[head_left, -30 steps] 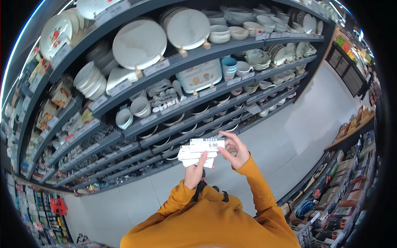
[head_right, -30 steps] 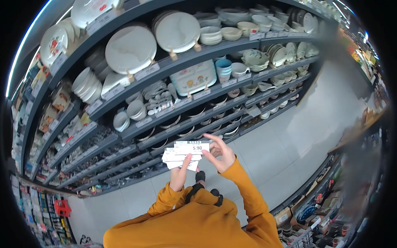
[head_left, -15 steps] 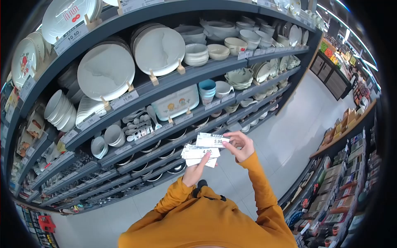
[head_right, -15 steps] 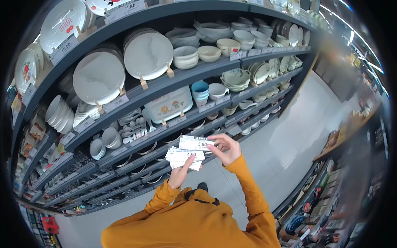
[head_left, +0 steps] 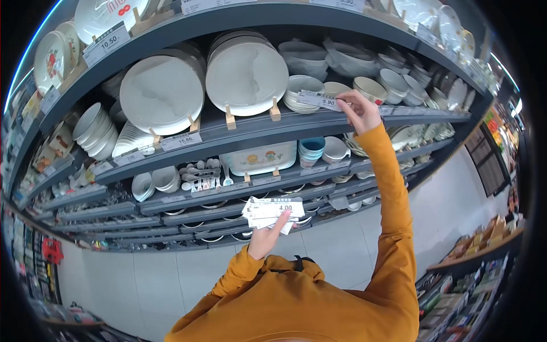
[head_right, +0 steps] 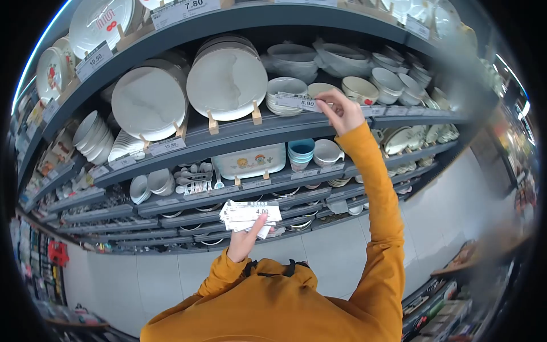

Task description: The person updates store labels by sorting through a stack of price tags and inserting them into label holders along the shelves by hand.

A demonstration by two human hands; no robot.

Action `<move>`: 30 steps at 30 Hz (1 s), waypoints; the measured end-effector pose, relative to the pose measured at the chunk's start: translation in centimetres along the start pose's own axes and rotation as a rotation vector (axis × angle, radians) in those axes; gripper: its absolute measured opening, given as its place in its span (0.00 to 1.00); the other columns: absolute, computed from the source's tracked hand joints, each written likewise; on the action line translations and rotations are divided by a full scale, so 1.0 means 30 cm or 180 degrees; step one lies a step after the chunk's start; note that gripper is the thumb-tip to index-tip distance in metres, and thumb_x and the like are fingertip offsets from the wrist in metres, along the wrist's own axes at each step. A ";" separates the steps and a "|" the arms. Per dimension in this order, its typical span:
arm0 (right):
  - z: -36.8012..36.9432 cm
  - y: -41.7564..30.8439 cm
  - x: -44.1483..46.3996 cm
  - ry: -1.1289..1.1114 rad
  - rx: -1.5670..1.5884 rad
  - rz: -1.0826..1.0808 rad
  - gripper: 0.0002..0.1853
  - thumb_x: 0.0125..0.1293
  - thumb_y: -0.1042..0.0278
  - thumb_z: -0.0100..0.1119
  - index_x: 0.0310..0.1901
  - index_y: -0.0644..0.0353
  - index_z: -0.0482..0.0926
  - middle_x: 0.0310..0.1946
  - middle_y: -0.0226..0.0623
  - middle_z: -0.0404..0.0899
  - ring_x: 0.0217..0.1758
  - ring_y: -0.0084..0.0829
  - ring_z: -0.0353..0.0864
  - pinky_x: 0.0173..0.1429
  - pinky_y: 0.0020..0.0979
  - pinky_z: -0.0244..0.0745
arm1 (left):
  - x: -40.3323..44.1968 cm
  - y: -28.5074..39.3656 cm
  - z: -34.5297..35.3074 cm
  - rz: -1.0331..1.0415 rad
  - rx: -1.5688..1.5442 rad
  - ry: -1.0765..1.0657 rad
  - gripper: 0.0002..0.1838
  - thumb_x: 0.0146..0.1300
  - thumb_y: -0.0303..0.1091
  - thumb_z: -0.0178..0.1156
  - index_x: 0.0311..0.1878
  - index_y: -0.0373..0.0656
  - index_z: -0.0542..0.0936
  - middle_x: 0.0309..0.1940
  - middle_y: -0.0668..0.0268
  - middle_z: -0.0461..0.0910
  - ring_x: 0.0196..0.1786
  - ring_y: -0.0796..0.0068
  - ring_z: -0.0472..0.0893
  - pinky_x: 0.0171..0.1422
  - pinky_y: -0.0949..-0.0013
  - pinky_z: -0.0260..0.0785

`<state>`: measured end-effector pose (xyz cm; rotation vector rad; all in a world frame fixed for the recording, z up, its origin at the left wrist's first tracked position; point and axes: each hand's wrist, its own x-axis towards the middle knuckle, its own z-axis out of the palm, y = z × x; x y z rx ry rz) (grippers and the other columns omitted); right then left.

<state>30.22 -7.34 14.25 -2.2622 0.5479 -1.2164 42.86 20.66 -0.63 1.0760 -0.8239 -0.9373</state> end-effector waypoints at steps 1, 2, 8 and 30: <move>-0.001 0.025 0.036 -0.0160 -0.0058 -0.0048 0.08 0.67 0.69 0.59 0.44 0.62 0.78 0.29 0.27 0.80 0.20 0.12 0.67 0.24 0.17 0.61 | 0.004 0.004 0.014 0.0012 -0.0170 0.0191 0.12 0.68 0.31 0.59 0.48 0.32 0.78 0.36 0.63 0.83 0.35 0.77 0.83 0.39 0.76 0.73; -0.004 0.046 0.064 -0.0369 -0.0012 -0.0043 0.08 0.67 0.69 0.59 0.44 0.62 0.78 0.31 0.28 0.81 0.20 0.12 0.67 0.24 0.17 0.62 | 0.009 -0.002 0.023 0.0011 -0.0136 0.0327 0.12 0.68 0.31 0.59 0.48 0.32 0.78 0.36 0.63 0.83 0.35 0.77 0.83 0.39 0.76 0.74; -0.028 0.112 0.130 -0.1329 0.0645 0.0384 0.07 0.69 0.69 0.57 0.44 0.62 0.77 0.33 0.31 0.80 0.17 0.12 0.67 0.19 0.16 0.61 | 0.024 -0.012 0.136 0.0104 -0.0045 0.0887 0.12 0.69 0.31 0.56 0.48 0.32 0.78 0.37 0.62 0.81 0.33 0.77 0.81 0.37 0.75 0.74; -0.115 0.092 0.070 -0.1047 -0.0259 -0.0995 0.13 0.66 0.62 0.60 0.49 0.55 0.83 0.38 0.35 0.83 0.22 0.22 0.77 0.27 0.24 0.70 | 0.036 -0.023 0.506 0.0326 -0.0049 0.1615 0.10 0.69 0.31 0.57 0.48 0.33 0.78 0.33 0.65 0.82 0.32 0.80 0.81 0.34 0.78 0.70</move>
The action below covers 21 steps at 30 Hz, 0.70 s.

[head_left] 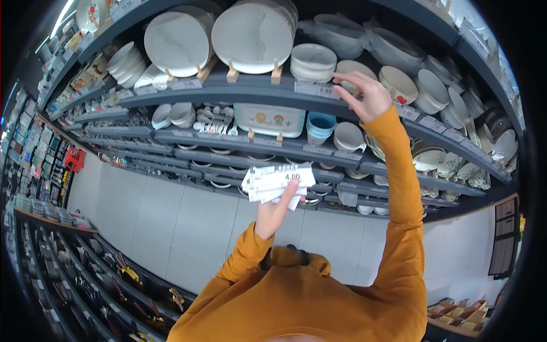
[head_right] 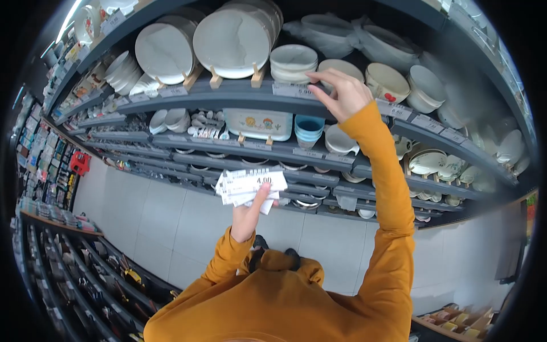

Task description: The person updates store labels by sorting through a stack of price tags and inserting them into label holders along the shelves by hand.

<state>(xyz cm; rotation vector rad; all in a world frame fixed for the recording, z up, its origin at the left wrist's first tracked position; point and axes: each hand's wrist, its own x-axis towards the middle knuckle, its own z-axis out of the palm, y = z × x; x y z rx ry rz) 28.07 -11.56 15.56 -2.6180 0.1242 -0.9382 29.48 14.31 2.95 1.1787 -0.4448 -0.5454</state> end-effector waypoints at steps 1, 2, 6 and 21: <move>0.002 -0.047 -0.041 0.0042 0.0320 0.0111 0.13 0.64 0.61 0.61 0.47 0.56 0.84 0.39 0.33 0.84 0.24 0.24 0.76 0.30 0.25 0.71 | 0.002 0.006 0.003 0.0087 0.0045 -0.0032 0.11 0.69 0.31 0.57 0.48 0.33 0.78 0.33 0.65 0.82 0.32 0.80 0.81 0.34 0.78 0.70; 0.004 -0.090 -0.090 -0.0188 0.0712 0.0198 0.13 0.64 0.62 0.62 0.47 0.57 0.83 0.39 0.33 0.84 0.24 0.21 0.75 0.30 0.24 0.70 | 0.007 0.011 0.005 0.0188 0.0089 -0.0077 0.11 0.69 0.30 0.57 0.48 0.33 0.78 0.33 0.65 0.82 0.32 0.80 0.81 0.33 0.78 0.70; 0.044 -0.192 -0.253 -0.1187 0.1956 0.0495 0.15 0.61 0.62 0.66 0.49 0.55 0.83 0.32 0.30 0.82 0.23 0.16 0.71 0.28 0.21 0.66 | 0.016 0.038 0.032 0.0259 -0.0106 -0.0167 0.11 0.69 0.30 0.57 0.50 0.34 0.78 0.37 0.65 0.82 0.33 0.80 0.81 0.34 0.78 0.72; 0.023 -0.175 -0.310 -0.1115 0.2584 0.1149 0.08 0.61 0.68 0.67 0.36 0.63 0.82 0.23 0.27 0.80 0.23 0.10 0.74 0.27 0.15 0.64 | -0.023 0.034 0.075 0.0195 0.0067 -0.0410 0.13 0.70 0.30 0.56 0.53 0.33 0.76 0.39 0.64 0.81 0.35 0.79 0.81 0.37 0.77 0.73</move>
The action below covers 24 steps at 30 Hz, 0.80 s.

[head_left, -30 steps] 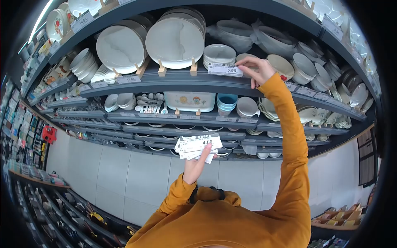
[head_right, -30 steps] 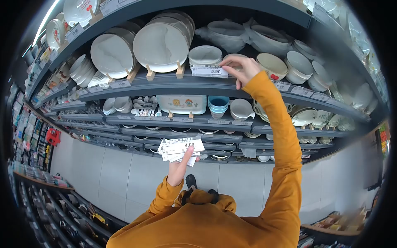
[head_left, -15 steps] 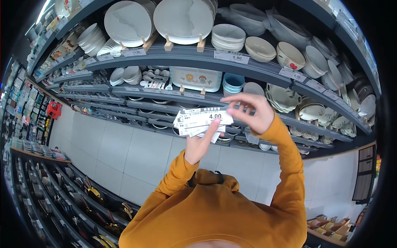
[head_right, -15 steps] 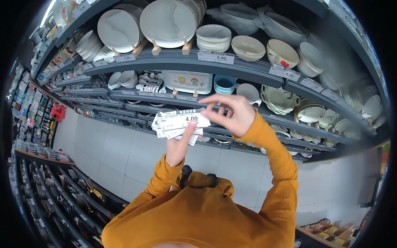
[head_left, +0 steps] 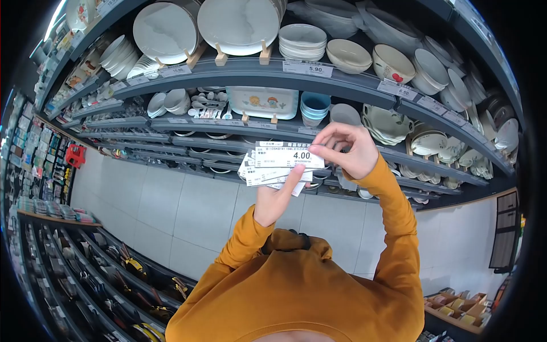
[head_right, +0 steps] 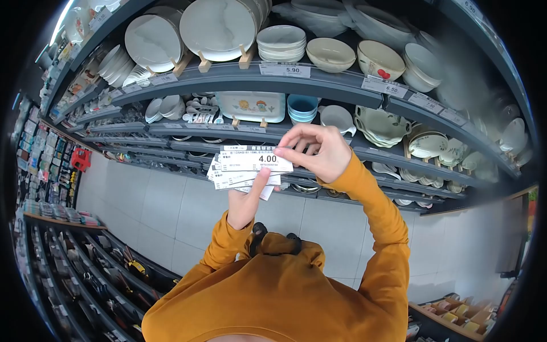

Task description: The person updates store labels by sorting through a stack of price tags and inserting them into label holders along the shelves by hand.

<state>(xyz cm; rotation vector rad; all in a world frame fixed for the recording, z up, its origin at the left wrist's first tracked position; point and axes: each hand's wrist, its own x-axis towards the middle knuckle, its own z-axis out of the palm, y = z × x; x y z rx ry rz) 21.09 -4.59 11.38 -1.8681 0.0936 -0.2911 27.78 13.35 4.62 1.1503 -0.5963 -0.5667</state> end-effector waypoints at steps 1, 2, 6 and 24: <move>-0.003 0.003 -0.004 0.0015 0.0038 0.0030 0.08 0.61 0.68 0.67 0.36 0.63 0.82 0.23 0.27 0.80 0.23 0.10 0.73 0.27 0.15 0.64 | -0.002 -0.001 0.004 0.0009 -0.0015 -0.0015 0.13 0.70 0.30 0.56 0.53 0.33 0.76 0.40 0.64 0.81 0.36 0.79 0.81 0.37 0.77 0.73; -0.005 0.005 -0.009 0.0026 0.0075 0.0054 0.08 0.61 0.67 0.67 0.36 0.64 0.83 0.23 0.27 0.80 0.23 0.10 0.73 0.27 0.15 0.64 | -0.005 -0.001 0.008 0.0025 -0.0029 -0.0027 0.13 0.70 0.30 0.56 0.53 0.33 0.76 0.40 0.64 0.81 0.36 0.79 0.81 0.37 0.77 0.73; -0.014 0.031 -0.020 0.0035 -0.0050 0.0148 0.09 0.62 0.66 0.67 0.37 0.64 0.83 0.25 0.27 0.81 0.24 0.10 0.72 0.27 0.15 0.64 | -0.023 0.008 0.017 -0.0146 0.0038 -0.0009 0.14 0.70 0.29 0.56 0.54 0.32 0.76 0.42 0.63 0.81 0.37 0.79 0.81 0.38 0.77 0.73; 0.380 0.089 0.097 -0.0592 0.0155 -0.0013 0.09 0.62 0.68 0.66 0.37 0.64 0.80 0.27 0.33 0.84 0.26 0.15 0.79 0.31 0.18 0.70 | -0.231 0.035 -0.330 -0.0469 0.0055 0.0496 0.17 0.74 0.34 0.49 0.57 0.32 0.73 0.45 0.62 0.81 0.40 0.77 0.82 0.43 0.76 0.74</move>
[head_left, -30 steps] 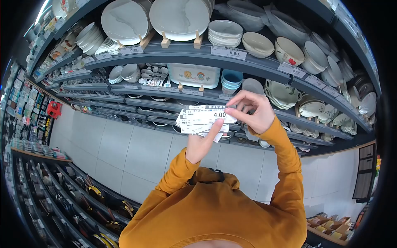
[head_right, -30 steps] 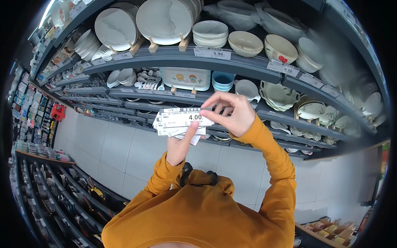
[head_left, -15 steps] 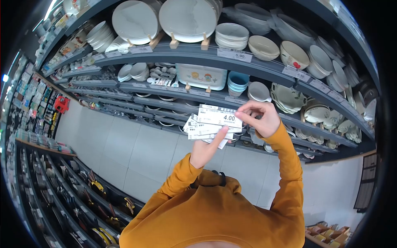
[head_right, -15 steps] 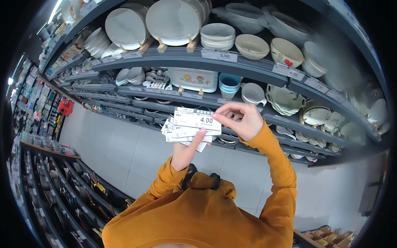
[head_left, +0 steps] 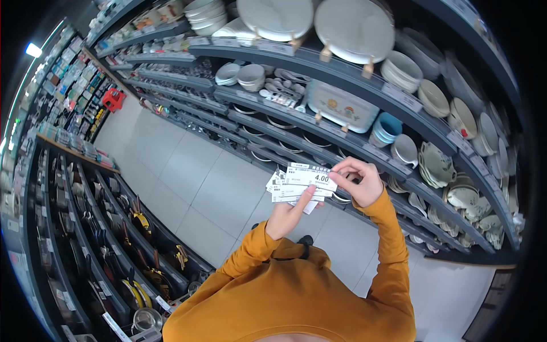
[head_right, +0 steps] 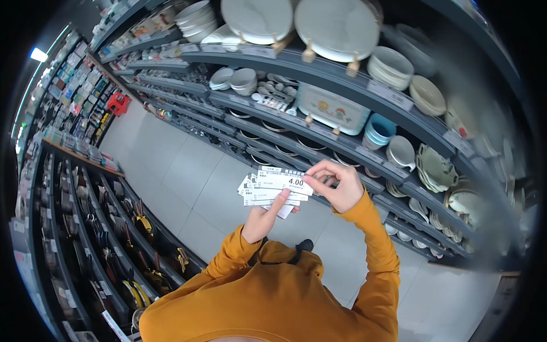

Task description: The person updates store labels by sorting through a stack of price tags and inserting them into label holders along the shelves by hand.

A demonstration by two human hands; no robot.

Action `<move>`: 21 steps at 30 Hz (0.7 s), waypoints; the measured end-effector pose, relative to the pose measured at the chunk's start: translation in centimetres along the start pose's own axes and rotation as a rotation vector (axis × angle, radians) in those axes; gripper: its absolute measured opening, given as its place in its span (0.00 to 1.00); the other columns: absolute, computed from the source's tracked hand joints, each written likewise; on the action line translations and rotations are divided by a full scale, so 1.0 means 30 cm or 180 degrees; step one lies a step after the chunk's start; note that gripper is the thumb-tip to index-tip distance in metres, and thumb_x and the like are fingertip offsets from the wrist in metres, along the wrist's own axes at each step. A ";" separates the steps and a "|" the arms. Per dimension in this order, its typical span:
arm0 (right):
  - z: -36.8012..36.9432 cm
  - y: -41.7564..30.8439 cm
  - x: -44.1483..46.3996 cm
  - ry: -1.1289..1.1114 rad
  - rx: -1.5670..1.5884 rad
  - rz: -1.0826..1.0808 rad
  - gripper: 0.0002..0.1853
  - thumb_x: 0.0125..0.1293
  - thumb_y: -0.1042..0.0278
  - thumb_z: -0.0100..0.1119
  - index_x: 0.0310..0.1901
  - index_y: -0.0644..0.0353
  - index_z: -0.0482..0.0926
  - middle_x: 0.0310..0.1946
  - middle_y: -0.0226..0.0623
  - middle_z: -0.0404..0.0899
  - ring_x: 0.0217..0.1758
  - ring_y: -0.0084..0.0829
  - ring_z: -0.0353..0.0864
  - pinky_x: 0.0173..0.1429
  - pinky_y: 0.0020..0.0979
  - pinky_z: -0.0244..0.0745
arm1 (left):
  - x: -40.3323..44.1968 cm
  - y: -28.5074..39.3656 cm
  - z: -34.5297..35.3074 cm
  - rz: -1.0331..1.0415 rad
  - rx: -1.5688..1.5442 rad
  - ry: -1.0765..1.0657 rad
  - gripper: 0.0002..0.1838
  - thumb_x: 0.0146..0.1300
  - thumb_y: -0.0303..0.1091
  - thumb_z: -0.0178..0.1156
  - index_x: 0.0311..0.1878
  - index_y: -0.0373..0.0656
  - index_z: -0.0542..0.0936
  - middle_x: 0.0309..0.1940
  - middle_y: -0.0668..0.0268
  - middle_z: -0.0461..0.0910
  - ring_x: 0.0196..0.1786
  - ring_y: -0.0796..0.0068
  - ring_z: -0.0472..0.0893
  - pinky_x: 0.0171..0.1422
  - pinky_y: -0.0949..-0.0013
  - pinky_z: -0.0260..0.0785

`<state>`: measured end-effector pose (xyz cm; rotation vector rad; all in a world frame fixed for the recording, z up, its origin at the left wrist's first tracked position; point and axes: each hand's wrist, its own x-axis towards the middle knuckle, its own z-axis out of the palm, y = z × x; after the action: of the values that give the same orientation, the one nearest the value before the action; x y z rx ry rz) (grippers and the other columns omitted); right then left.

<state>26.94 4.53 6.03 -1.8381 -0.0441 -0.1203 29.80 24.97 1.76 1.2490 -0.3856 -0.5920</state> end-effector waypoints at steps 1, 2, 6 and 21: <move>0.045 -0.010 0.025 -0.0066 -0.0042 -0.0025 0.08 0.62 0.68 0.66 0.37 0.64 0.80 0.27 0.33 0.84 0.26 0.15 0.78 0.31 0.18 0.70 | -0.012 0.013 -0.040 0.0040 -0.0054 0.0076 0.16 0.74 0.34 0.49 0.57 0.32 0.73 0.45 0.62 0.81 0.40 0.77 0.82 0.43 0.76 0.74; 0.094 -0.021 0.051 -0.0083 -0.0051 -0.0067 0.08 0.62 0.68 0.66 0.37 0.64 0.80 0.27 0.32 0.84 0.26 0.15 0.78 0.31 0.18 0.69 | -0.026 0.029 -0.082 0.0079 -0.0106 0.0149 0.16 0.74 0.34 0.49 0.57 0.31 0.73 0.45 0.62 0.81 0.40 0.76 0.82 0.44 0.76 0.74; 0.323 -0.050 0.171 -0.0059 0.0105 -0.0055 0.08 0.63 0.70 0.65 0.36 0.64 0.79 0.24 0.31 0.83 0.25 0.14 0.76 0.31 0.19 0.68 | -0.089 0.078 -0.314 0.0176 -0.0157 0.0405 0.16 0.75 0.34 0.47 0.56 0.31 0.74 0.43 0.62 0.81 0.40 0.77 0.82 0.44 0.75 0.74; 1.332 -0.213 0.661 -0.0842 0.0132 -0.0155 0.09 0.60 0.71 0.67 0.39 0.65 0.80 0.24 0.28 0.80 0.26 0.14 0.75 0.32 0.18 0.67 | -0.348 0.316 -1.337 0.0153 -0.0045 0.1041 0.17 0.76 0.36 0.45 0.53 0.30 0.75 0.42 0.60 0.81 0.39 0.75 0.82 0.44 0.74 0.74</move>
<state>48.44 44.07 3.76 -1.8019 -0.2745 0.0900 46.65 63.95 -0.02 1.2935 -0.1369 -0.3401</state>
